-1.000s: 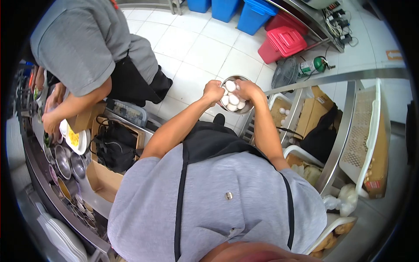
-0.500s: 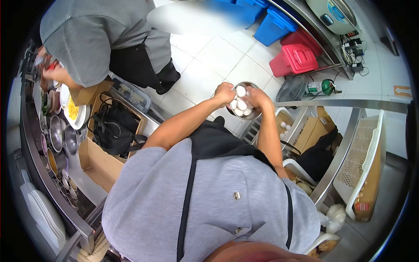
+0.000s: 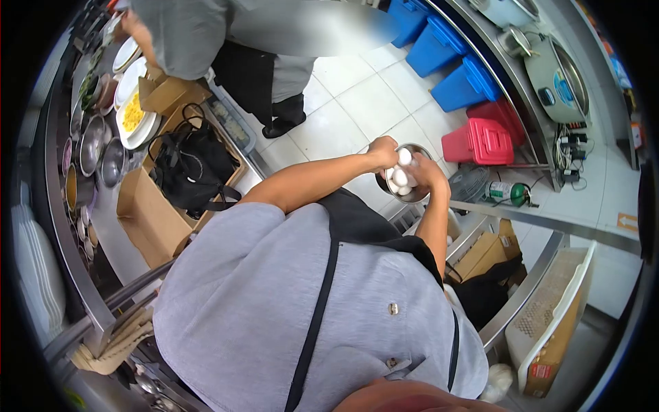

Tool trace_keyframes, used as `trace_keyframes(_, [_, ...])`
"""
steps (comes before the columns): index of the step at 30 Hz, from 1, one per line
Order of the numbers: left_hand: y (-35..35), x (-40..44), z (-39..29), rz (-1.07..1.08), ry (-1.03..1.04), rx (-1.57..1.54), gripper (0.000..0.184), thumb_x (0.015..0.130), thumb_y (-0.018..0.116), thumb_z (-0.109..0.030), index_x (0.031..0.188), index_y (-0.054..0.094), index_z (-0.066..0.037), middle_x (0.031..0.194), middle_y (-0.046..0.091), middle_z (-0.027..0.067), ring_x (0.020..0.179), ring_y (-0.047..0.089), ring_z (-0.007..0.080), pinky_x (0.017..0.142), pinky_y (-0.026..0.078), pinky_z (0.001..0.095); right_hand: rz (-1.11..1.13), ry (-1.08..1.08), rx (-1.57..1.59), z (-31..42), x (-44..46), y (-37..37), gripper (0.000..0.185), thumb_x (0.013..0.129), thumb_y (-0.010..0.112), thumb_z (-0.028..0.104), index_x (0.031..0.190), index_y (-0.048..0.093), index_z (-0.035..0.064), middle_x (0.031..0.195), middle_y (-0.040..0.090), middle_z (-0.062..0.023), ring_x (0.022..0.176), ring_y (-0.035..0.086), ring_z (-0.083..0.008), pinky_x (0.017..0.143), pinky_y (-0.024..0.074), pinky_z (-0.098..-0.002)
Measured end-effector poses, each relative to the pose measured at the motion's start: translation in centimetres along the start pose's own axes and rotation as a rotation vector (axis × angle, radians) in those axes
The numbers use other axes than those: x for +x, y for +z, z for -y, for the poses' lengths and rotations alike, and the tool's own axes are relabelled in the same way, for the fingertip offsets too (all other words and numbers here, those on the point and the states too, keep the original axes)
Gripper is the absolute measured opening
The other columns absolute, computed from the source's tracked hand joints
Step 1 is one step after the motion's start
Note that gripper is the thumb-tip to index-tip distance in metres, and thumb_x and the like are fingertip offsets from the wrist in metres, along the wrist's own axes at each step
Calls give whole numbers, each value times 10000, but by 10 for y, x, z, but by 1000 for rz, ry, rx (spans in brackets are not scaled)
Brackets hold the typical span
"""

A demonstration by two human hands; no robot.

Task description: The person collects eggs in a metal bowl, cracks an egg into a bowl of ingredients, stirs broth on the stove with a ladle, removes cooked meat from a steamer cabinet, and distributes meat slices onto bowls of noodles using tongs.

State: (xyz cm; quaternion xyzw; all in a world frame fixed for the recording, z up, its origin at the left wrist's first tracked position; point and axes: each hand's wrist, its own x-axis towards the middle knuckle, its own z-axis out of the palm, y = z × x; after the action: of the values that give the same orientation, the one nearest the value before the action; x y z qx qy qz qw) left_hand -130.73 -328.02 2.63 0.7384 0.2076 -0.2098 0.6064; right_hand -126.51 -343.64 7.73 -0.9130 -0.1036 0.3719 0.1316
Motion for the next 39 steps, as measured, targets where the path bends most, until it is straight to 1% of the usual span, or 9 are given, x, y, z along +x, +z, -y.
trace_keyframes(2, [0, -4, -4, -17, 1, -42, 422, 787, 503, 17, 1199, 555, 95, 1070, 630, 240, 703, 697, 309, 416, 577, 369, 35, -4, -4, 5, 1, -4, 588, 870, 613, 328, 1366, 443, 63, 1175, 613, -229, 873, 678, -350, 584, 589, -410])
trace_keyframes(5, [0, -4, -3, -41, -33, -54, 414, 781, 497, 32, 1187, 581, 46, 1073, 630, 239, 707, 697, 323, 423, 579, 371, -1, -77, -44, 2, 5, -2, 557, 860, 630, 338, 1314, 494, 45, 1201, 599, -237, 1039, 622, -388, 837, 510, -448])
trace_keyframes(8, [-4, -4, -3, 20, -55, 14, 386, 774, 491, 44, 1145, 597, 43, 1069, 628, 239, 698, 695, 332, 431, 586, 371, 70, -67, -39, -1, 12, 1, 587, 856, 634, 328, 1347, 468, 53, 1254, 573, -237, 1045, 625, -394, 766, 548, -449])
trace_keyframes(10, [-2, -1, -1, 22, -71, 41, 395, 775, 490, 43, 1159, 583, 40, 1102, 616, 232, 729, 696, 335, 433, 592, 375, -18, -72, 54, -6, 15, 8, 532, 859, 619, 339, 1286, 490, 50, 990, 658, -242, 700, 678, -337, 476, 556, -390])
trace_keyframes(13, [2, 5, 4, 36, -84, 36, 458, 782, 503, 34, 1236, 541, -1, 1182, 586, 204, 814, 693, 341, 436, 599, 389, 22, -57, 36, -7, 17, 8, 563, 865, 624, 313, 1336, 457, 53, 1037, 649, -254, 715, 681, -341, 470, 568, -381])
trace_keyframes(21, [6, 3, -1, 23, -76, 6, 441, 795, 500, 21, 1232, 548, -5, 1180, 588, 204, 809, 694, 344, 439, 600, 382, 1, -20, -4, -1, 7, 2, 592, 877, 625, 303, 1379, 426, 61, 1043, 654, -242, 643, 678, -300, 469, 561, -378])
trace_keyframes(32, [7, 16, -9, 35, -58, 41, 473, 753, 517, 62, 1220, 567, 7, 1143, 605, 220, 802, 696, 350, 456, 606, 390, 25, -17, 11, -10, 20, -5, 607, 867, 626, 296, 1384, 419, 54, 1068, 648, -253, 670, 686, -324, 470, 562, -393])
trace_keyframes(37, [1, 16, -16, 54, 8, 100, 354, 747, 534, 61, 1090, 619, 58, 1041, 633, 234, 735, 697, 355, 446, 597, 402, -14, -150, -151, -39, 56, -6, 608, 868, 623, 299, 1384, 414, 53, 1066, 643, -259, 658, 683, -327, 485, 575, -396])
trace_keyframes(39, [3, 22, -14, 23, 14, 68, 325, 748, 542, 58, 1063, 624, 68, 1020, 634, 241, 724, 697, 356, 448, 596, 401, 22, -119, -88, -26, 47, -13, 575, 877, 606, 279, 1373, 414, 61, 1024, 648, -250, 643, 683, -325, 473, 575, -402])
